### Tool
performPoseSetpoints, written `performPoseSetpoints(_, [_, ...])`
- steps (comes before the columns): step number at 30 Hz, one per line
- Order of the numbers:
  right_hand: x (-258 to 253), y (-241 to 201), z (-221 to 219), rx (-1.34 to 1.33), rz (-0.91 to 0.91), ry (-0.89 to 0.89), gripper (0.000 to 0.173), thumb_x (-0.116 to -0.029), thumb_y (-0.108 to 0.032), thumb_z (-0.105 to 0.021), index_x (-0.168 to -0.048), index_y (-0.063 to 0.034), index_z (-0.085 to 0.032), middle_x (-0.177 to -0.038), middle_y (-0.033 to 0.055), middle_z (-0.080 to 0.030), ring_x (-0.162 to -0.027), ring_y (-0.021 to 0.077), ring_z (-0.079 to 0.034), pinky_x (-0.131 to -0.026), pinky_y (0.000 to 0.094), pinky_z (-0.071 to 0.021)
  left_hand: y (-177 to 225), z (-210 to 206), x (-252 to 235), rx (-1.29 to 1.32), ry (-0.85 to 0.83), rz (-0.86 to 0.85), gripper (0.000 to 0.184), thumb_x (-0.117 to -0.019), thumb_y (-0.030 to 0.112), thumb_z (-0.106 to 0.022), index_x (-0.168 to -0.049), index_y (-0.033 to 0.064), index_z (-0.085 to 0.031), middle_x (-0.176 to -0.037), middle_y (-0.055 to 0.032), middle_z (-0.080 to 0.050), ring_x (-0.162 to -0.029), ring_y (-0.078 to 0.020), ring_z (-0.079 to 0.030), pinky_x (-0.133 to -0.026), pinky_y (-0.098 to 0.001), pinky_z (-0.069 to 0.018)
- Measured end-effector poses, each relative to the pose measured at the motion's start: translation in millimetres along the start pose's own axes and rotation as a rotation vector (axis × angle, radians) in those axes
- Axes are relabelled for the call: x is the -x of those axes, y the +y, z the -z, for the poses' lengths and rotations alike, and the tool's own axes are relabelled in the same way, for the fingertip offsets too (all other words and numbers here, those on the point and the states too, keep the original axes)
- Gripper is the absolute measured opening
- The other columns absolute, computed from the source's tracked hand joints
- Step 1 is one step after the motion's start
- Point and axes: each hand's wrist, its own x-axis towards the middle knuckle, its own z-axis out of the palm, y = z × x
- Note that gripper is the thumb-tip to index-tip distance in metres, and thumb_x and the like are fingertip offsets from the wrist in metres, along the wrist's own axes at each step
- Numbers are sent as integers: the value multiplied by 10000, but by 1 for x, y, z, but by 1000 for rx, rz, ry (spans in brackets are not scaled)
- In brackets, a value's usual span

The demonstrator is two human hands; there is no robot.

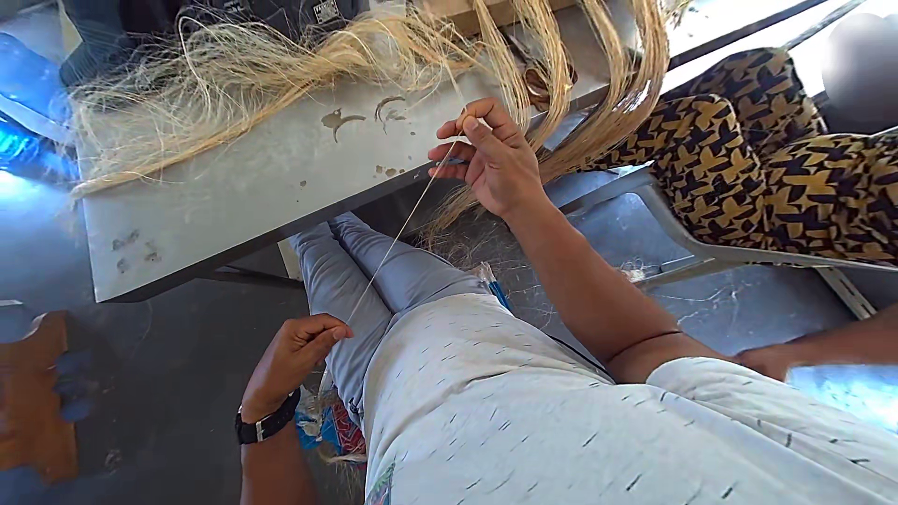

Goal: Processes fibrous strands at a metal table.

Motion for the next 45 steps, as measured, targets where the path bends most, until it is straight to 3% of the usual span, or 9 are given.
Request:
performPoseSetpoints(5, [-13, 9, 4, 122, 181, 53, 169, -1112, -133, -384, -1103, -87, -547, -1028, 89, -689, -874, 197, -702, -763, 345, -605, 5, -18, -11, 51, -144, -67, 252, -1055, 269, -587, -1037, 91, -763, -678, 91, -597, -541, 56, -466, -492, -118, -387])
performPoseSetpoints(10, [-16, 7, 6, 335, 283, 59, 144, -1117, -122, -394, -1114, -38, -511, -955, 98, -692, -603, 157, -659, -527, 296, -590, 7, -15, -9, 193, -105, -171, 270, -1064, 322, -574, -1052, 126, -760, -640, 107, -557, -525, 62, -455, -487, -108, -383])
performPoseSetpoints(16, [-14, -2, 8, 277, -35, 64, 157, -1105, -124, -427, -1086, -43, -560, -1007, 89, -725, -569, 103, -637, -505, 228, -551, -8, 3, 0, 515, 271, -185, 215, -1045, 331, -595, -1029, 187, -754, -569, 122, -510, -469, 15, -457, -468, -168, -422])
performPoseSetpoints(21, [-7, 7, 6, 218, -333, 77, 180, -1099, -140, -448, -1037, -55, -594, -928, 71, -701, -590, 103, -634, -518, 226, -545, -20, 14, 3, 745, 561, -153, 292, -1099, 274, -449, -968, 152, -680, -570, 88, -520, -453, -23, -481, -462, -189, -452])
performPoseSetpoints(23, [1, 17, 6, 221, -407, 60, 182, -1098, -143, -449, -1020, -63, -593, -885, 58, -697, -585, 98, -632, -520, 227, -547, -22, 18, 2, 821, 617, -168, 304, -1098, 313, -449, -965, 161, -677, -668, 72, -585, -493, -29, -509, -488, -182, -475])
performPoseSetpoints(26, [17, 40, 10, 243, -543, 69, 174, -1095, -149, -460, -1026, -69, -598, -868, 47, -691, -586, 96, -632, -524, 231, -547, -21, 23, 2, 876, 674, -219, 340, -1104, 314, -423, -989, 153, -699, -1012, 1, -725, -573, -31, -588, -513, -164, -506])
performPoseSetpoints(29, [34, 69, 21, 204, -699, 118, 178, -1090, -166, -468, -1027, -79, -610, -863, 42, -692, -590, 99, -631, -516, 229, -537, -21, 23, 0, 920, 626, -328, 310, -1091, 262, -448, -985, 128, -707, -1236, -45, -699, -650, -39, -639, -532, -159, -521])
performPoseSetpoints(36, [50, 126, 45, 149, -964, 286, 133, -1060, -183, -513, -1045, -95, -612, -819, 21, -668, -597, 96, -617, -517, 234, -521, -34, 3, -14, 819, 496, -238, 301, -1077, 354, -455, -888, 218, -645, -785, 54, -629, -632, -77, -599, -565, -223, -522])
performPoseSetpoints(45, [55, 162, 83, 538, -1033, 261, 290, -1080, -206, -495, -1324, -70, -569, -890, 74, -678, -608, 136, -621, -527, 272, -519, -69, -27, -22, 603, 404, 8, 300, -1087, 291, -423, -858, 196, -592, -748, 30, -585, -584, -85, -554, -544, -225, -499])
